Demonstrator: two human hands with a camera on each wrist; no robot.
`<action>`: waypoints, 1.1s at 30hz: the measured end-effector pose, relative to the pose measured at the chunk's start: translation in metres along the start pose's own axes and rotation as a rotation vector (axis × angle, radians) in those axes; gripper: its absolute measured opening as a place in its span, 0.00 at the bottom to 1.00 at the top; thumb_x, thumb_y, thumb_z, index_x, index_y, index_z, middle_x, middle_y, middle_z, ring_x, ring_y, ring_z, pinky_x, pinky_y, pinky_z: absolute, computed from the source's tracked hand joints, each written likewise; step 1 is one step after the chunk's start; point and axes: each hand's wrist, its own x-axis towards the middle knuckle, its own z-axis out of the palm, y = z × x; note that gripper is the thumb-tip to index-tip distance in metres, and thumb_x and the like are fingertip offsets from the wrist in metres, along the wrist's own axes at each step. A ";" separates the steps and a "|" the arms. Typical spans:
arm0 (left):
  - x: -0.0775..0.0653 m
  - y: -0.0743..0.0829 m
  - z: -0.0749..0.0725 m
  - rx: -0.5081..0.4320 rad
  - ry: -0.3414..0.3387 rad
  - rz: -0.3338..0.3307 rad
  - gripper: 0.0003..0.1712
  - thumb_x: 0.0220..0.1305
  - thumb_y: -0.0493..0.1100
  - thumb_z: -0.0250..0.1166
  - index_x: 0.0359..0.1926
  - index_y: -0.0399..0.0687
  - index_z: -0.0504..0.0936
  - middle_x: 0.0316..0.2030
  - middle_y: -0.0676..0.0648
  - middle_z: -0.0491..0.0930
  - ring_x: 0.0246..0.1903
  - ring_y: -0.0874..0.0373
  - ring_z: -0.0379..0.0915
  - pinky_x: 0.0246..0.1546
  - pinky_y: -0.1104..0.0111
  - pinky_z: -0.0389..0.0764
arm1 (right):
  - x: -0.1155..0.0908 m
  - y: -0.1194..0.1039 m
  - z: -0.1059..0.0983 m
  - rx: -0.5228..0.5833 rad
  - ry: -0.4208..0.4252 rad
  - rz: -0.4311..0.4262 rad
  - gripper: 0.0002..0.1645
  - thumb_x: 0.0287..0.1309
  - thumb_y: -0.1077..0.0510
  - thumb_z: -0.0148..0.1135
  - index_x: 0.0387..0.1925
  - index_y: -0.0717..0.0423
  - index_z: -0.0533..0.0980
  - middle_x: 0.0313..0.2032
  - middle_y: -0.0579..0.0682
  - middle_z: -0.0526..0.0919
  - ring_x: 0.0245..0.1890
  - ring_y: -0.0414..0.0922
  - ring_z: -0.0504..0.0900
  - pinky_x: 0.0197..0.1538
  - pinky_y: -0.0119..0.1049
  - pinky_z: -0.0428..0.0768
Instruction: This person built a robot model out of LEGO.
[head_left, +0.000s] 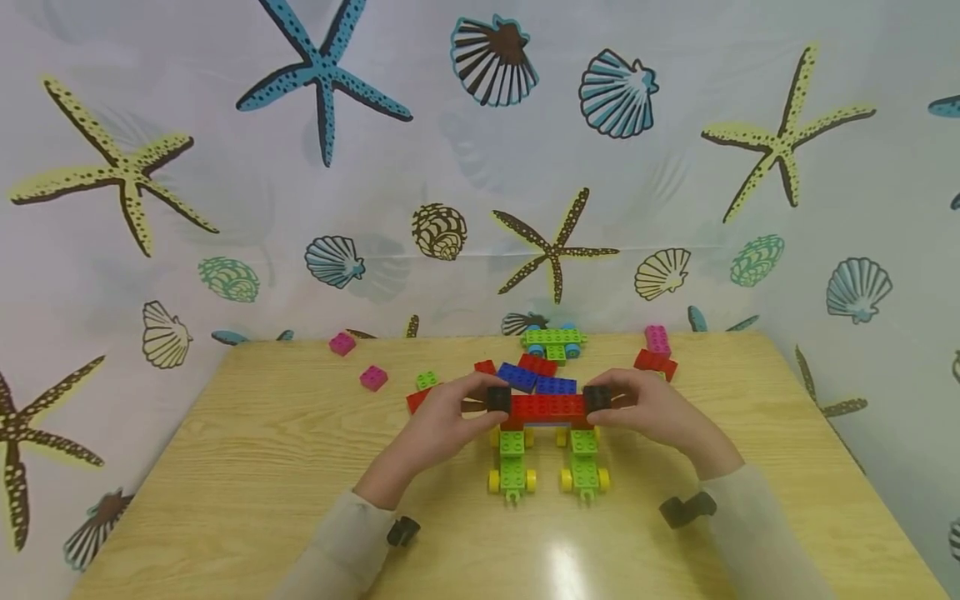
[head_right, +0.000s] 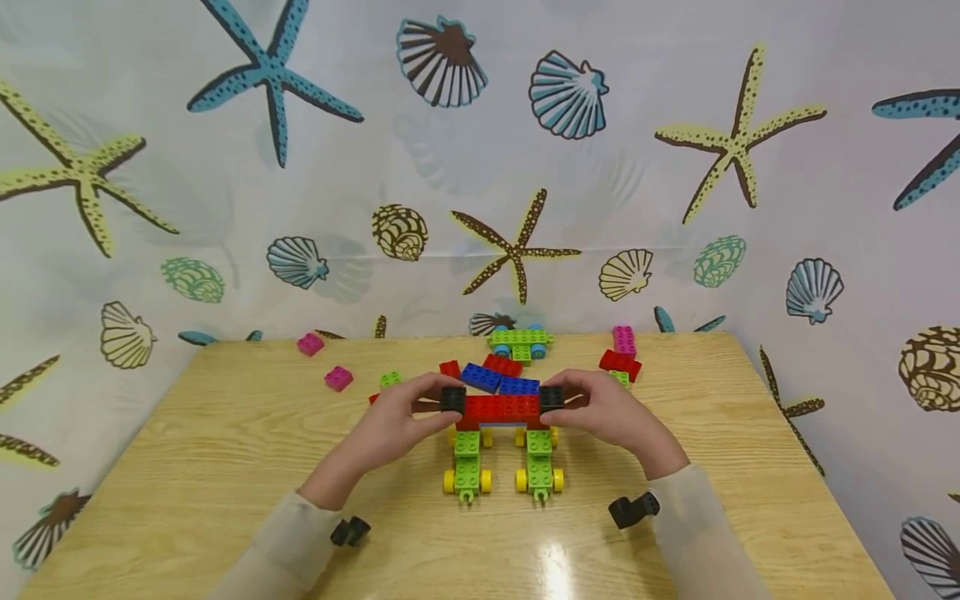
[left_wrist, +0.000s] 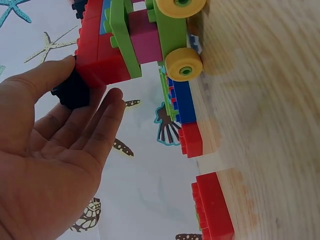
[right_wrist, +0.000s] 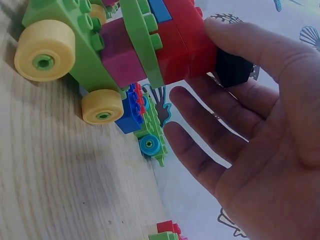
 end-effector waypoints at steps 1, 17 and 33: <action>0.000 0.000 0.000 0.003 -0.003 0.001 0.21 0.77 0.42 0.74 0.67 0.56 0.86 0.61 0.48 0.89 0.63 0.47 0.87 0.67 0.49 0.89 | 0.000 0.000 0.000 0.001 -0.001 0.000 0.25 0.70 0.50 0.78 0.64 0.53 0.85 0.62 0.57 0.89 0.61 0.55 0.88 0.68 0.58 0.88; 0.000 -0.003 -0.014 0.078 -0.063 -0.014 0.24 0.73 0.45 0.78 0.67 0.54 0.86 0.60 0.48 0.89 0.62 0.48 0.87 0.69 0.49 0.88 | -0.009 -0.011 -0.008 -0.010 0.010 -0.057 0.24 0.72 0.50 0.77 0.64 0.51 0.86 0.60 0.54 0.91 0.63 0.56 0.88 0.70 0.58 0.87; -0.001 -0.006 -0.015 0.109 -0.082 -0.050 0.23 0.74 0.46 0.77 0.66 0.53 0.87 0.60 0.48 0.90 0.62 0.49 0.87 0.67 0.51 0.90 | -0.008 -0.011 -0.003 0.001 0.009 -0.064 0.21 0.72 0.52 0.77 0.62 0.51 0.87 0.57 0.52 0.93 0.59 0.51 0.88 0.65 0.44 0.86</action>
